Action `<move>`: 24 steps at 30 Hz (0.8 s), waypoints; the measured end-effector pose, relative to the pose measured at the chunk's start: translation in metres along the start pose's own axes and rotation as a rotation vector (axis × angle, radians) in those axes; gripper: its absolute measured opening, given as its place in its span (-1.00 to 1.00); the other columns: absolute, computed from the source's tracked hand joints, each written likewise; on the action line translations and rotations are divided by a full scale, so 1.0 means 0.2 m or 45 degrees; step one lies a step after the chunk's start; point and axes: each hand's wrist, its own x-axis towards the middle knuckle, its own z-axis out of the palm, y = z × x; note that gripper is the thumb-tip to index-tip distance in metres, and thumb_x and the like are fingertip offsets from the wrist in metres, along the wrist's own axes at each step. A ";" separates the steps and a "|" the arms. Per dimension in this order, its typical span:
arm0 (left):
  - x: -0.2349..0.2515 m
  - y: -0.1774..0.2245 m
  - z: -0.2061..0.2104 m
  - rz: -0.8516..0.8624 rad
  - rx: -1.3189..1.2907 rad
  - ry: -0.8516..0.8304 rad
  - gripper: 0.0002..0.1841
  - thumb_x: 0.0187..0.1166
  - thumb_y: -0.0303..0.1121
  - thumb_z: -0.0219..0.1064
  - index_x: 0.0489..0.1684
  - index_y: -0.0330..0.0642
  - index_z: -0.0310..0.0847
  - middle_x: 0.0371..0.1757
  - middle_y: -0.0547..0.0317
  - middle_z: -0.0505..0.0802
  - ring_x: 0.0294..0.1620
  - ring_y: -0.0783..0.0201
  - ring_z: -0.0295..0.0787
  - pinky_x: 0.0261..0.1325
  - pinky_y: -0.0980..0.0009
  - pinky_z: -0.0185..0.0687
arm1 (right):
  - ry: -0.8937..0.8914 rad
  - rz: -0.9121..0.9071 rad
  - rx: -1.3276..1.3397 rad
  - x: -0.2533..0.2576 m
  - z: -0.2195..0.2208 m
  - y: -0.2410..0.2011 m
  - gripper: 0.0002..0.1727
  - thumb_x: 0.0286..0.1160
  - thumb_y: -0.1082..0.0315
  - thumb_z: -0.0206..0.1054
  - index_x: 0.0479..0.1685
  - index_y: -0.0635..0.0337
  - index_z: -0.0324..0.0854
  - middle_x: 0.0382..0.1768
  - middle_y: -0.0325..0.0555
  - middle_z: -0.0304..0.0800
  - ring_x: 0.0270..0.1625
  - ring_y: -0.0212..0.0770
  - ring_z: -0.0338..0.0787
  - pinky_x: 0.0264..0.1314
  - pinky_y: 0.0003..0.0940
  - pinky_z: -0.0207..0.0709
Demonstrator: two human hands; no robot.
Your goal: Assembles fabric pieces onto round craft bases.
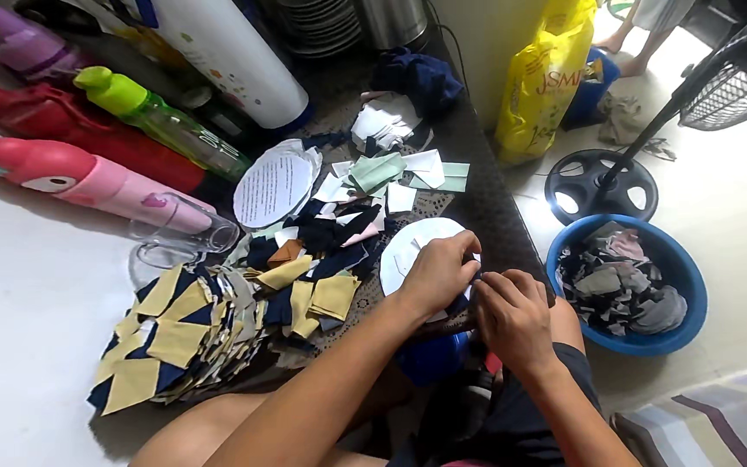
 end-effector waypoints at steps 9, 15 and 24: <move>0.01 -0.03 0.02 0.040 0.026 0.028 -0.83 0.61 -0.40 0.35 0.03 -0.23 0.75 -0.16 0.05 0.89 -0.14 0.14 0.84 0.04 0.06 0.73 | 0.002 0.011 0.043 0.00 0.00 0.01 -0.74 0.51 0.29 0.25 -0.20 0.02 0.92 -0.02 -0.15 0.94 0.09 -0.02 0.81 0.10 -0.10 0.57; 0.02 -0.02 0.03 0.064 0.037 0.031 -0.83 0.62 -0.38 0.35 0.01 -0.20 0.76 -0.17 0.09 0.89 -0.15 0.17 0.84 0.03 0.06 0.72 | -0.030 0.019 0.072 0.03 -0.01 0.01 -0.75 0.52 0.28 0.24 -0.30 0.04 0.87 0.01 -0.15 0.94 0.11 0.01 0.82 0.07 -0.09 0.59; 0.02 -0.01 0.01 0.071 0.072 -0.006 -0.83 0.61 -0.40 0.36 0.03 -0.22 0.75 -0.19 0.06 0.88 -0.15 0.12 0.84 0.02 0.02 0.72 | -0.062 -0.027 0.039 0.06 0.01 0.03 -0.73 0.53 0.25 0.22 -0.31 0.01 0.87 -0.02 -0.21 0.95 0.11 -0.03 0.82 0.09 -0.08 0.56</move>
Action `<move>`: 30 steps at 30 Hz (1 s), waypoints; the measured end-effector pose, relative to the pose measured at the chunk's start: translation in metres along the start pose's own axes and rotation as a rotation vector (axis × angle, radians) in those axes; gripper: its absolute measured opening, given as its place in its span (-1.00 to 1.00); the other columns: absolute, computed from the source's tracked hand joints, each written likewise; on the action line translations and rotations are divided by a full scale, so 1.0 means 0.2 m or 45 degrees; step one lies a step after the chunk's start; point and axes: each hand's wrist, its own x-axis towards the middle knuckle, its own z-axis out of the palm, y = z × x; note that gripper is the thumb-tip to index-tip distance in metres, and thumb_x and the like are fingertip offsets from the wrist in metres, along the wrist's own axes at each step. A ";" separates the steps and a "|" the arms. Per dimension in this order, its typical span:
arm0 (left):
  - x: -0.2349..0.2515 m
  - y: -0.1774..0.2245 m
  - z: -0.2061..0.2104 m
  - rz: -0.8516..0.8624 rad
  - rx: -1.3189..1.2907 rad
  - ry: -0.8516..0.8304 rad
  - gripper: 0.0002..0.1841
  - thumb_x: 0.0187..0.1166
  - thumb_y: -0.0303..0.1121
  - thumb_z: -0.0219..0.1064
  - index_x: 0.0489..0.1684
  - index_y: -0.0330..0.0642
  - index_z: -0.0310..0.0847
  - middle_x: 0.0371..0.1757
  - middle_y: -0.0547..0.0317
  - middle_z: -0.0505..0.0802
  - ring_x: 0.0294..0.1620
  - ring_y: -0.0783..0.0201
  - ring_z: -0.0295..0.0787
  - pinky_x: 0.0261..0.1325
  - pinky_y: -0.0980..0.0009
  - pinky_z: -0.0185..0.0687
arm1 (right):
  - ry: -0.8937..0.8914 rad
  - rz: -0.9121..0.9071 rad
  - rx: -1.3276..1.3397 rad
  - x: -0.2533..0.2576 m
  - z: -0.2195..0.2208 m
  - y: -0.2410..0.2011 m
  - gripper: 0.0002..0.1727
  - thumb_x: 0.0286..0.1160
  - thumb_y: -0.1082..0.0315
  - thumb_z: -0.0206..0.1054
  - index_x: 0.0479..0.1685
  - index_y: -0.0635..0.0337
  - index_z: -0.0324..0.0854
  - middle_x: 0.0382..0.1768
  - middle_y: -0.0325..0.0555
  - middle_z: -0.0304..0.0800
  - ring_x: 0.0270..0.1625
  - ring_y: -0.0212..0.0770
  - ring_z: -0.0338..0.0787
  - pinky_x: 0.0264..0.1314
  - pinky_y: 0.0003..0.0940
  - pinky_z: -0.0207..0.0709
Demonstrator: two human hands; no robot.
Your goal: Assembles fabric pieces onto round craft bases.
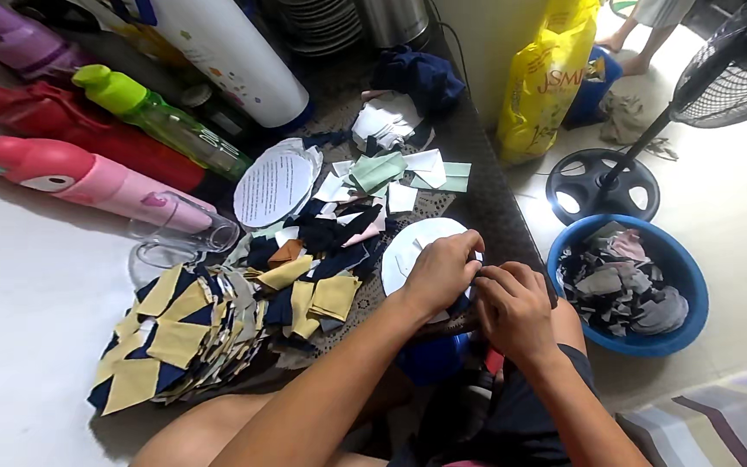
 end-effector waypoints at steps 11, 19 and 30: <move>0.03 -0.05 -0.22 -0.247 -0.020 -0.271 -0.78 0.62 -0.43 0.40 0.15 -0.18 0.69 -0.16 0.10 0.85 -0.16 0.23 0.78 0.05 0.15 0.68 | 0.028 -0.019 -0.002 0.00 0.01 0.01 -0.74 0.50 0.26 0.23 -0.34 0.02 0.86 -0.04 -0.18 0.95 0.08 -0.02 0.82 0.11 -0.07 0.55; -0.02 -0.06 -0.20 -0.216 -0.206 -0.188 -0.87 0.72 -0.45 0.25 0.03 -0.18 0.71 -0.09 0.14 0.85 -0.13 0.32 0.78 0.06 0.26 0.68 | 0.023 -0.025 -0.011 -0.01 0.01 0.01 -0.72 0.52 0.25 0.21 -0.34 0.02 0.87 -0.03 -0.17 0.96 0.09 -0.01 0.83 0.12 -0.06 0.55; -0.09 -0.10 -0.13 -0.182 -0.372 -0.004 -0.88 0.53 -0.47 0.37 -0.12 -0.15 0.81 -0.07 0.20 0.79 -0.19 0.44 0.71 -0.05 0.43 0.66 | 0.038 -0.039 -0.008 -0.01 0.01 0.01 -0.73 0.52 0.24 0.22 -0.34 0.02 0.86 -0.04 -0.18 0.95 0.07 -0.03 0.82 0.11 -0.08 0.53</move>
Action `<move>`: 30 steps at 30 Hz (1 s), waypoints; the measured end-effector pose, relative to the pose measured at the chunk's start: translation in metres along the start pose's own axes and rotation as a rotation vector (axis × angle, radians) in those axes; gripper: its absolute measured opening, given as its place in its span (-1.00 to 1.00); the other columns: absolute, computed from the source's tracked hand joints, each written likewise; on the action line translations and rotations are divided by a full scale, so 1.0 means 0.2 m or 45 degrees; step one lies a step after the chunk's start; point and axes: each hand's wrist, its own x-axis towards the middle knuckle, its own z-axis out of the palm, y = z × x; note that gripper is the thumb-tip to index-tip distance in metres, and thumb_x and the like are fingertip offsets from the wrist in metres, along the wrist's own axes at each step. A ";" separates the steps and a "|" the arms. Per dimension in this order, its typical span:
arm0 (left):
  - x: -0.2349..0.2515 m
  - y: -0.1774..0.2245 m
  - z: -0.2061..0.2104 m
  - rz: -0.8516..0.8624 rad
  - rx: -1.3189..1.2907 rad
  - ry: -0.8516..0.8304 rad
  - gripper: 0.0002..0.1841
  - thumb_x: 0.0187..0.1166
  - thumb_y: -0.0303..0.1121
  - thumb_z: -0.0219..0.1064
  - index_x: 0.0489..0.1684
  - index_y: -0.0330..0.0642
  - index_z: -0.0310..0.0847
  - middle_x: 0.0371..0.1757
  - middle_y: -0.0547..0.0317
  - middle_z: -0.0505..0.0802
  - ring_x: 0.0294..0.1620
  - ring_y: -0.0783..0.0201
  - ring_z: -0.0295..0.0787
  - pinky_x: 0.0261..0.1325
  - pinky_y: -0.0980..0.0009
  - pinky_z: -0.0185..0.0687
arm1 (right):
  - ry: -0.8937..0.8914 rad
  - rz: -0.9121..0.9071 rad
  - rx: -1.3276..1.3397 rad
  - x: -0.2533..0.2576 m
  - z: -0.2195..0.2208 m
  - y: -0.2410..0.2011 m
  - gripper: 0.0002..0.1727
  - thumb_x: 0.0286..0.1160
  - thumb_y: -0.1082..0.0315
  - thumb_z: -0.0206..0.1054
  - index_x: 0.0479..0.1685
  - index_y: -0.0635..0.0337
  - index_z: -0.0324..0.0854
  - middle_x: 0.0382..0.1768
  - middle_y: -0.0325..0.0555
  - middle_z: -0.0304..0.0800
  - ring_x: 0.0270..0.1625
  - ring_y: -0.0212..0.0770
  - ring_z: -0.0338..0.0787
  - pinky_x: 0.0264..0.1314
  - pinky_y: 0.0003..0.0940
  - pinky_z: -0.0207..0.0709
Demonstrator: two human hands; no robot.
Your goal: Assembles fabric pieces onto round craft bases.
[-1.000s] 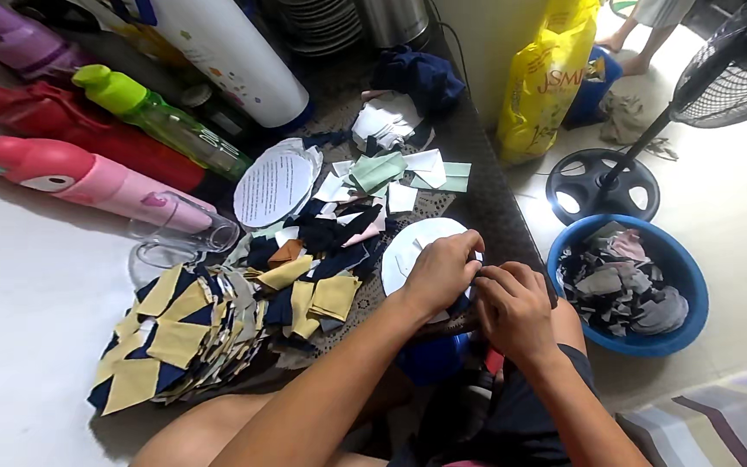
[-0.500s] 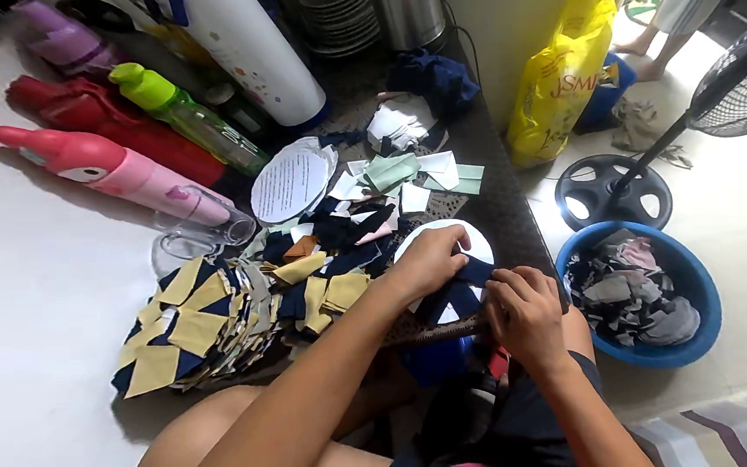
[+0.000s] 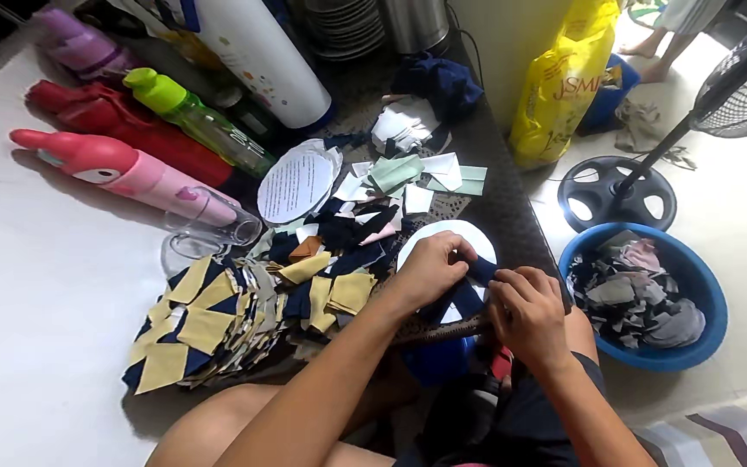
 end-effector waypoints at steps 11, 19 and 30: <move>0.00 0.03 0.03 -0.145 0.238 0.008 -0.79 0.54 -0.48 0.35 0.04 -0.15 0.81 0.05 0.10 0.80 -0.14 0.28 0.74 0.03 0.26 0.69 | 0.007 -0.004 -0.007 0.00 0.01 0.00 -0.73 0.52 0.25 0.22 -0.34 0.02 0.86 -0.04 -0.18 0.95 0.08 -0.02 0.82 0.11 -0.06 0.54; -0.08 -0.03 0.05 -0.046 0.683 0.382 -0.76 0.58 -0.57 0.24 0.07 -0.26 0.78 0.12 -0.14 0.81 0.05 -0.12 0.82 0.11 -0.08 0.72 | 0.007 -0.010 -0.028 0.00 0.01 0.01 -0.73 0.52 0.23 0.22 -0.34 0.01 0.86 -0.04 -0.18 0.95 0.07 -0.02 0.82 0.11 -0.07 0.54; -0.14 -0.13 0.30 0.122 0.758 0.279 -0.35 0.86 0.01 -0.17 0.85 -0.14 0.20 0.85 -0.07 0.31 0.89 -0.21 0.02 0.76 -0.43 -0.22 | -0.025 -0.014 -0.020 0.01 -0.02 -0.01 -0.70 0.53 0.21 0.20 -0.31 0.01 0.89 -0.03 -0.16 0.95 0.10 0.02 0.82 0.13 -0.05 0.53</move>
